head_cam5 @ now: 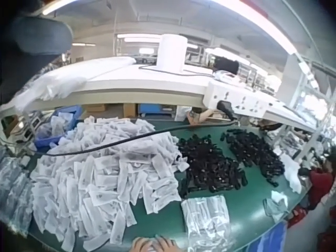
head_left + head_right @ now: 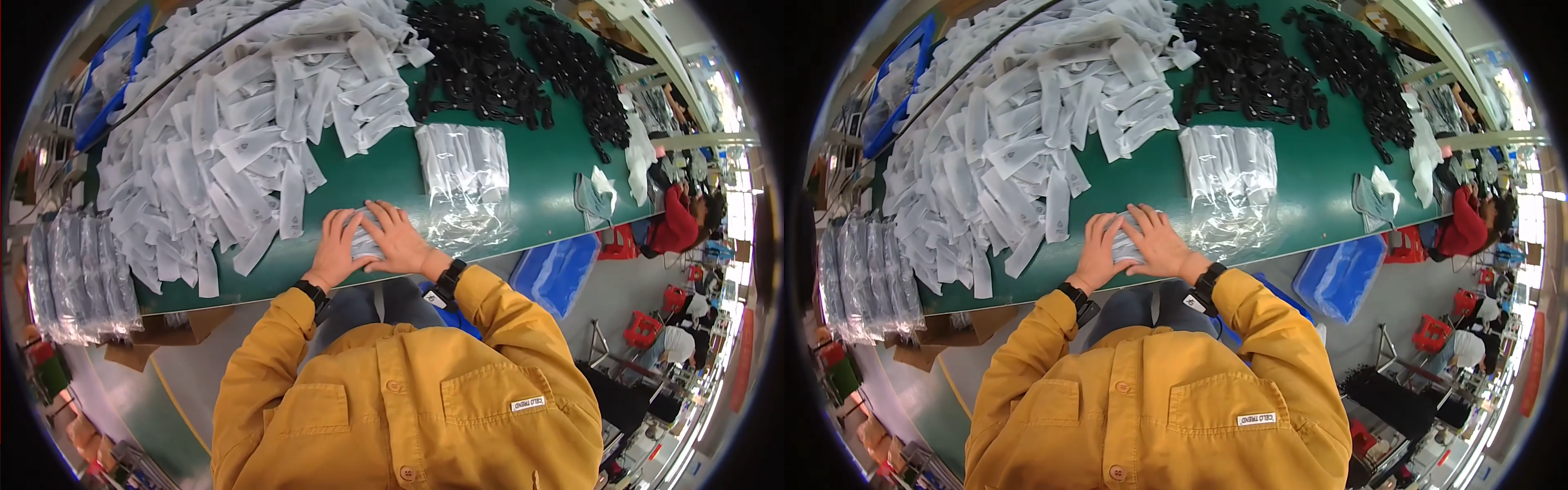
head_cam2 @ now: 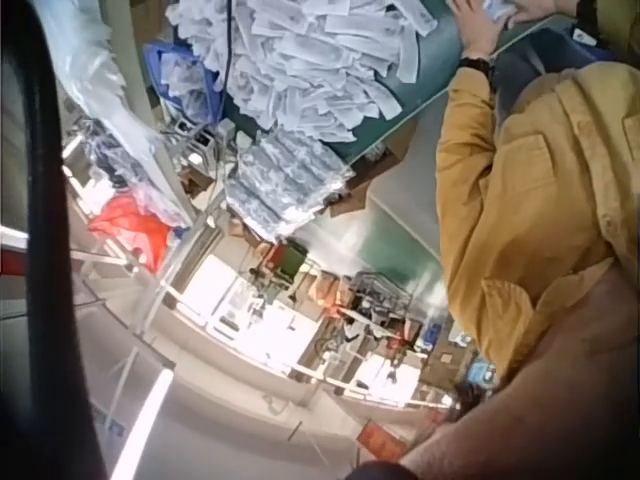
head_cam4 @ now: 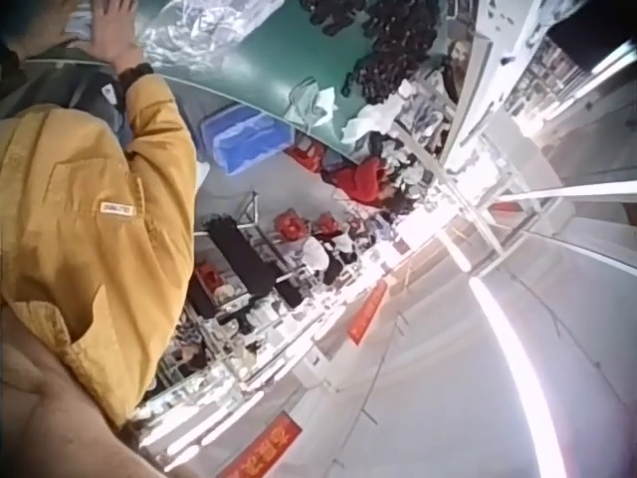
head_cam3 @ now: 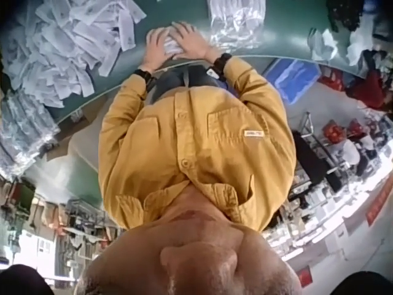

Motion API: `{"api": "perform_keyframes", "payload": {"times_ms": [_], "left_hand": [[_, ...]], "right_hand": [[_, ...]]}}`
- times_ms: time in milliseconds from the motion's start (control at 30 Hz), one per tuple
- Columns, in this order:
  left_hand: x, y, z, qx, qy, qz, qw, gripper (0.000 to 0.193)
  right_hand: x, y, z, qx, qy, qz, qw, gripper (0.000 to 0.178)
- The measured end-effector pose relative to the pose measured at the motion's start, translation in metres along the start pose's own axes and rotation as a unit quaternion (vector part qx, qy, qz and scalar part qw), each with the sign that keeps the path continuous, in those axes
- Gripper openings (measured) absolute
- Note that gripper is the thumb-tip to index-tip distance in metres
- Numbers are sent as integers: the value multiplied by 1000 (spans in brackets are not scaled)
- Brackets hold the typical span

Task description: The person gathers white-wrapped items by hand, stacks them together, and slides the bundle into a clear plastic bag. After repeating this process, they place the filled bags into a cardboard box on the floor.

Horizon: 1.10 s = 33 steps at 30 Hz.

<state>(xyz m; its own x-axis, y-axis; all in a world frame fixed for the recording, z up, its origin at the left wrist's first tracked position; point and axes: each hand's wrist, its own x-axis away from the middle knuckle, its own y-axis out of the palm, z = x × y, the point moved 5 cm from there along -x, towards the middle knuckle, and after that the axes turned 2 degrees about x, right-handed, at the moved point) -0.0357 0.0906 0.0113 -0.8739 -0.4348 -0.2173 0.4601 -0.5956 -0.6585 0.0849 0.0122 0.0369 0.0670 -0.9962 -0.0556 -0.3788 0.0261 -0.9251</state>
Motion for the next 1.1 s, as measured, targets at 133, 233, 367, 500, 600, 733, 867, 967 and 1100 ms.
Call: {"api": "perform_keyframes", "payload": {"times_ms": [133, 233, 367, 500, 600, 733, 867, 967, 1100], "left_hand": [[5, 9, 1, -29, -5, 12, 999, 74], [2, 8, -6, -40, 4, 21, 999, 62], [0, 4, -5, -12, 14, 46, 999, 45], [-17, 8, 16, 139, -10, 79, 987, 36], [-29, 4, 54, 193, -19, 116, 974, 33], [-56, 22, 143, 21, 111, 74, 991, 32], [-80, 95, 136, -9, 150, -22, 988, 25], [-98, 100, 150, 17, 170, -61, 983, 20], [-111, 86, 169, 73, 209, -59, 973, 14]], "right_hand": [[7, 13, 2, 4, -15, 36, 999, 89], [7, 18, 0, -11, -14, 53, 998, 85], [11, 15, -4, -73, 13, 62, 995, 81], [42, -5, -4, -121, 81, 70, 987, 81], [107, -68, -5, -162, 147, 49, 974, 81], [213, -136, 16, -96, 306, 117, 940, 82], [248, -116, 31, -32, 450, 147, 880, 81], [232, -102, 39, -10, 478, 157, 864, 78], [185, -72, 71, -149, 499, 181, 834, 74]]}}
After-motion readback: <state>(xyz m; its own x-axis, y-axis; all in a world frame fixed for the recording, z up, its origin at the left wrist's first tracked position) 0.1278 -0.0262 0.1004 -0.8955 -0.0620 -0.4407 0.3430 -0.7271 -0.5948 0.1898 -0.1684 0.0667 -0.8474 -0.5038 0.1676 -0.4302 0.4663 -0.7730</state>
